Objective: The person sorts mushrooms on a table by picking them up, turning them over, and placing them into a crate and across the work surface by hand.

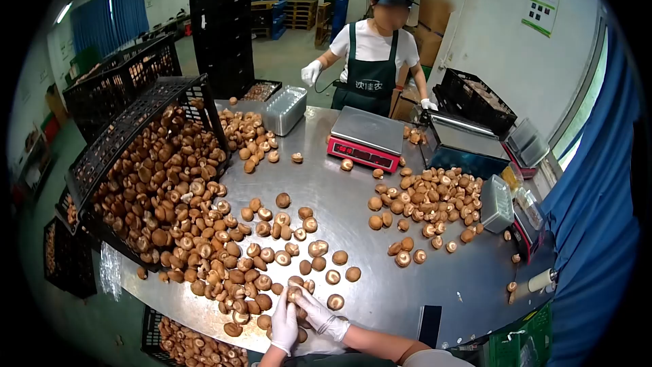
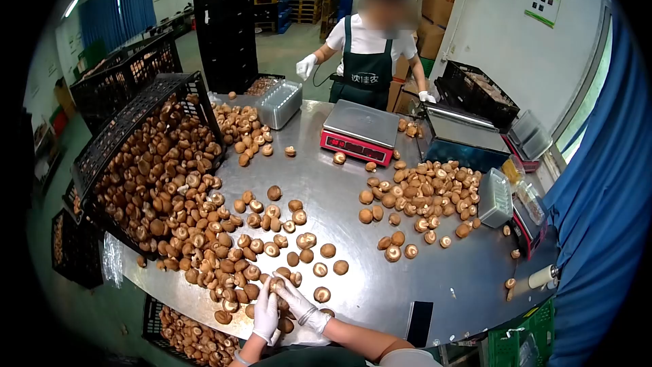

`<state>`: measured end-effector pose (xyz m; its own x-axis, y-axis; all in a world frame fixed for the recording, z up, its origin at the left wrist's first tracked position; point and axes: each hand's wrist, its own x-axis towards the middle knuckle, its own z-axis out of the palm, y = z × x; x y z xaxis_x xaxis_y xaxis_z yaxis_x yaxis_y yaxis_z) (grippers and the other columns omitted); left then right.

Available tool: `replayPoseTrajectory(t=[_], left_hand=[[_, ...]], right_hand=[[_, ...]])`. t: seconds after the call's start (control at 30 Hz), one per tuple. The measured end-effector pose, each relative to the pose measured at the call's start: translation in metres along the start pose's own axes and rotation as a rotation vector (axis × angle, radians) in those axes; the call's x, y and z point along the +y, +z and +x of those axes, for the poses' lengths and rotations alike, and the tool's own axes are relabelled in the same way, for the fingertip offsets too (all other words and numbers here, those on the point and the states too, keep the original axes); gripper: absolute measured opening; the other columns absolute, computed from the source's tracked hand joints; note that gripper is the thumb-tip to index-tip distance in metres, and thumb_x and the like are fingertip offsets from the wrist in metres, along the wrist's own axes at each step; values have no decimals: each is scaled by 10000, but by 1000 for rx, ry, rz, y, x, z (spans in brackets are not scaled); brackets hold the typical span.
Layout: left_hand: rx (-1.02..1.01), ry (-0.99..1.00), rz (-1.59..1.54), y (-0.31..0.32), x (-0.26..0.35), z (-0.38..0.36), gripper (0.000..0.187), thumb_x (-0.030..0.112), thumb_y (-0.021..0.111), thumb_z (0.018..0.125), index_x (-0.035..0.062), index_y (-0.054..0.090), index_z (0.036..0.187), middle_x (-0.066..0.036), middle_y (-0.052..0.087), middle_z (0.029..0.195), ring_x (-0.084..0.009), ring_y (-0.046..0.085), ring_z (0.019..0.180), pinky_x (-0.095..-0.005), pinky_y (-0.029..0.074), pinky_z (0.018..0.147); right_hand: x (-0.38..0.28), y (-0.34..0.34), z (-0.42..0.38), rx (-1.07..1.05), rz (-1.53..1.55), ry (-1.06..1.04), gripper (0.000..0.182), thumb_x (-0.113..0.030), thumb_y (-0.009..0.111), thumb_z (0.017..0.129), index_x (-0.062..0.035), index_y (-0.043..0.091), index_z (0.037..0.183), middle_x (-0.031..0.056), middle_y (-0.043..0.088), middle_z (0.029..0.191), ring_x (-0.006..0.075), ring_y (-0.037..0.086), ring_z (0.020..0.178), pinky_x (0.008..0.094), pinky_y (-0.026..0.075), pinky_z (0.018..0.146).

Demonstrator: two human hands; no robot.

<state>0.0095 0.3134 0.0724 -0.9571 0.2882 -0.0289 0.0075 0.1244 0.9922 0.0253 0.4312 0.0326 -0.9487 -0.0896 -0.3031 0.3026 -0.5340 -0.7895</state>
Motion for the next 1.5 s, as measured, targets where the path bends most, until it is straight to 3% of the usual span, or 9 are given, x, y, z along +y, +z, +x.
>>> replayPoseTrajectory(t=[0.1,0.27,0.4,0.43,0.47,0.63,0.93,1.17,1.5], left_hand=[[-21,139,245,-4,-7,0,451,154,489,918,-35,424,1322,-264,502,1268,-385,482,1190,-393,378,1005],[-40,299,430,-21,-3,-13,427,149,594,848,-8,520,1238,-234,515,1245,-395,477,1166,-419,374,1008],[33,256,442,-41,-10,-26,351,138,595,844,-1,575,1166,-199,561,1197,-371,514,1134,-414,395,993],[54,244,426,-47,-17,-30,336,137,594,846,0,583,1152,-195,573,1183,-370,525,1119,-415,400,988],[87,243,468,-53,-18,-33,312,145,592,852,7,593,1132,-192,583,1172,-368,541,1097,-415,409,981],[274,170,616,-88,-35,-45,301,135,576,863,9,595,1135,-194,546,1234,-384,474,1177,-438,352,1030],[510,-39,779,-121,-86,-27,441,188,575,870,3,510,1265,-225,421,1378,-445,319,1304,-474,252,1088],[401,-156,902,-91,-99,-5,696,351,569,860,33,315,1424,-186,281,1484,-407,218,1371,-552,146,1102],[-48,204,1007,-40,-77,-27,653,465,551,862,151,384,1410,-130,385,1430,-364,290,1350,-585,146,1088]], right_hand=[[10,-5,7,19,281,37,530,-361,463,984,-74,348,1414,48,418,1391,144,398,1278,279,362,1025],[6,-37,10,80,455,245,308,-224,575,915,-60,546,1174,25,614,1004,101,618,818,201,491,600],[-61,-86,19,394,343,39,134,-133,585,818,-47,590,920,59,613,823,180,601,711,303,512,609],[-93,-102,24,358,934,29,119,-133,557,834,-38,590,897,65,603,802,204,608,728,327,530,635],[-91,-185,35,-80,852,-117,142,-139,522,853,-27,582,917,89,606,832,226,619,796,355,549,736],[-176,-245,23,571,1078,-678,645,-443,509,929,19,360,1354,224,451,1344,357,467,1229,441,453,1005],[-76,-21,104,-56,-603,-42,377,-255,454,956,-72,509,1281,51,580,1195,186,620,952,300,510,801],[7,85,161,-503,-1901,-710,524,-506,547,847,-211,544,1281,144,345,1455,403,307,1333,590,225,1072],[-36,-7,110,-444,-1892,-691,557,-368,611,826,-235,464,1347,110,425,1386,349,380,1284,550,261,1061]])
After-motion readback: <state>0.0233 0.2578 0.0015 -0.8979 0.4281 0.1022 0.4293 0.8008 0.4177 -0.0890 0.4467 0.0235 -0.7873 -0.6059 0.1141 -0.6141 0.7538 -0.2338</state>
